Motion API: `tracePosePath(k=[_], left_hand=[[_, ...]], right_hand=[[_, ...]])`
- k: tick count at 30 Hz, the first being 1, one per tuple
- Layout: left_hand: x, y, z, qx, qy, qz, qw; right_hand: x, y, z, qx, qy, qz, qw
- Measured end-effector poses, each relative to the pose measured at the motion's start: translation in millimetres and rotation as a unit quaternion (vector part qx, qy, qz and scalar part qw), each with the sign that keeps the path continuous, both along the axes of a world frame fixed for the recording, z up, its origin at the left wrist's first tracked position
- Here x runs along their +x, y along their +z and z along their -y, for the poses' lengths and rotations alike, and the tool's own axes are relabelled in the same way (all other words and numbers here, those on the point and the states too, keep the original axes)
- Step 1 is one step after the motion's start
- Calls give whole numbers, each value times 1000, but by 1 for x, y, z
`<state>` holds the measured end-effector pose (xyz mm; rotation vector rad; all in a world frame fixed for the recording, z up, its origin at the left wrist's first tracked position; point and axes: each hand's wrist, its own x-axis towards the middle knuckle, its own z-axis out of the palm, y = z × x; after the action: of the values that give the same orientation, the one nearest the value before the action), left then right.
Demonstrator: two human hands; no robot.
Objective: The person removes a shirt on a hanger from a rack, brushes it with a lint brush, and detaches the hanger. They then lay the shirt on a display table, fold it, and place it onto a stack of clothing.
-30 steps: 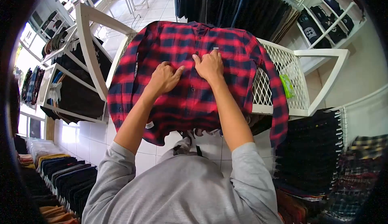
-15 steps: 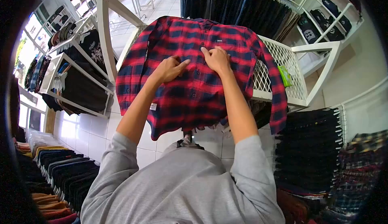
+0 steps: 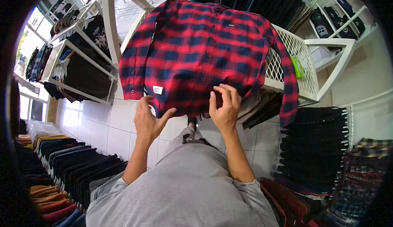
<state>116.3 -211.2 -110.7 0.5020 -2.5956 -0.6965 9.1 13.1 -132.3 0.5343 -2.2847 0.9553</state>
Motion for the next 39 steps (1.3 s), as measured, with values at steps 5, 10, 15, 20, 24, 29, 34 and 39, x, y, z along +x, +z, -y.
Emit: tracePosePath(k=[5,10,15,20,24,29,34,39], left_hand=[[13,-46,4,64,-28,0,998],[13,11,-2,281,-30,1,959],[13,28,6,304,-60,-50,949],[19,34,0,220,-34,-83,971],[22,31,-20,38,-9,-144,989],[8,35,-55,-221,-67,-218,948],[-25,13,2,-157,-64,-231,958],[-29,39,-25,-134,-58,-229,962]], right_hand=[[32,-4,13,83,137,57,985],[60,-20,40,149,179,80,969],[40,-47,49,109,51,-60,991],[40,-18,12,1,21,28,999],[42,31,-9,25,-5,53,998],[13,79,-2,8,65,-48,997],[-17,123,-11,45,86,-82,992],[-47,140,4,28,121,-97,987]])
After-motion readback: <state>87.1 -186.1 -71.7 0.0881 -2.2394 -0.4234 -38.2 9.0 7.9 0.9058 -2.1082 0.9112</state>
